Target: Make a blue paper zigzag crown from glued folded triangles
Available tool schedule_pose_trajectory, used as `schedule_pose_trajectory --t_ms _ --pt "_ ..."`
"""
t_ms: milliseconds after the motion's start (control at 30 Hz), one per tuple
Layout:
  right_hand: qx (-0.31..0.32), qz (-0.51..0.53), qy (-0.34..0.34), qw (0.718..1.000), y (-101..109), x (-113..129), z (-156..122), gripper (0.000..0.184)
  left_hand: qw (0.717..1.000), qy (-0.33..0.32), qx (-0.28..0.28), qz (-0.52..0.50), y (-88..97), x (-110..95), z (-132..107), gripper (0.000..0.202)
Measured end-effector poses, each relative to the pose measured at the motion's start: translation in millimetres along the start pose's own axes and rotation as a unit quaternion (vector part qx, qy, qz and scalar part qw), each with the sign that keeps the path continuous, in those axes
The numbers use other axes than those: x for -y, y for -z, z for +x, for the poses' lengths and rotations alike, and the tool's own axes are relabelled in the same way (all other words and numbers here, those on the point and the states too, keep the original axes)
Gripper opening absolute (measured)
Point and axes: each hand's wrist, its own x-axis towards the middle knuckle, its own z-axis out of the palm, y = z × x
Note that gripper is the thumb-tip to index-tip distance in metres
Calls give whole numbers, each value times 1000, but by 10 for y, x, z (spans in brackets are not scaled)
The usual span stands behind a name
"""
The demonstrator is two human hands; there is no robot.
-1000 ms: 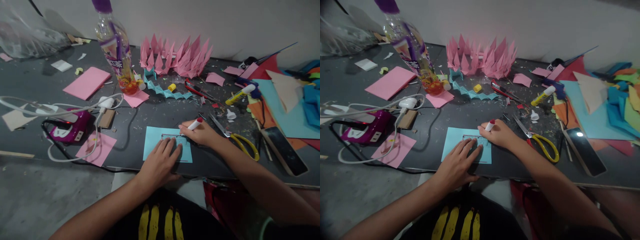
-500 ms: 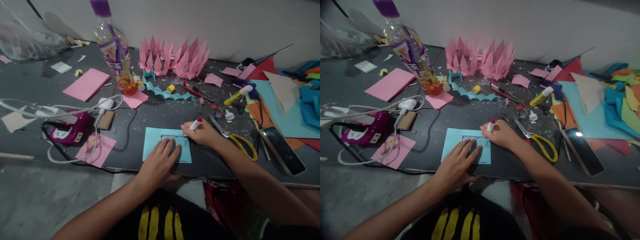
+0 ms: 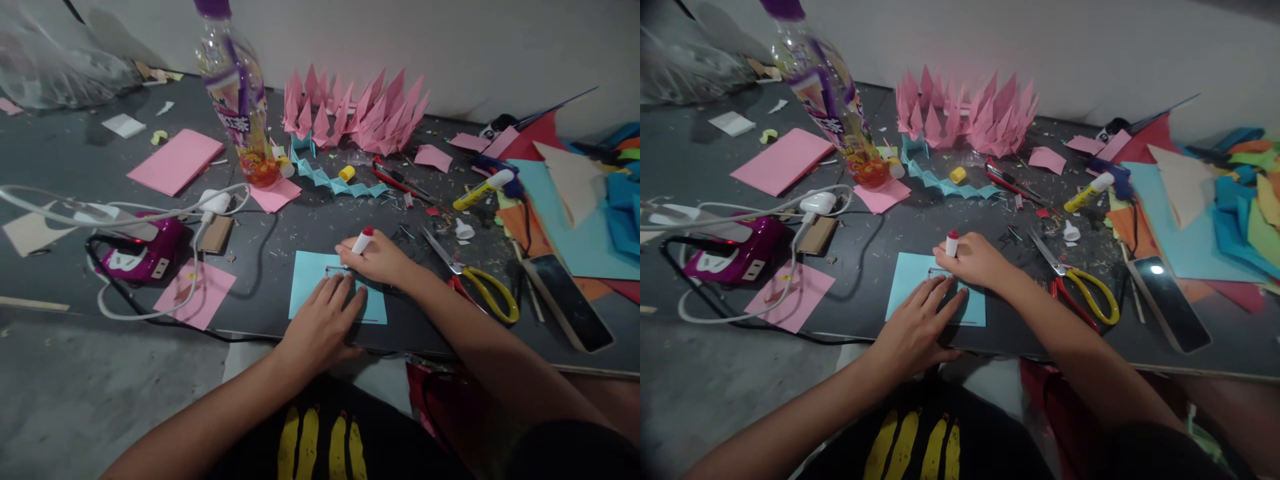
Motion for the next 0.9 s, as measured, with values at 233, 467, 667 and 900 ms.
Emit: schedule_pose_trajectory --t_ms 233,467,667,900 --pt "33 69 18 997 -73 48 105 33 1000 0 0 -9 2 6 -2 92" --pt "41 95 12 995 -104 13 80 35 1000 -2 -16 -5 -15 8 -4 93" --pt "41 56 16 997 -7 -24 22 34 1000 -1 -12 -3 6 3 -2 95" --pt "30 22 0 999 134 -197 -149 35 1000 0 -12 -6 9 6 -5 93"
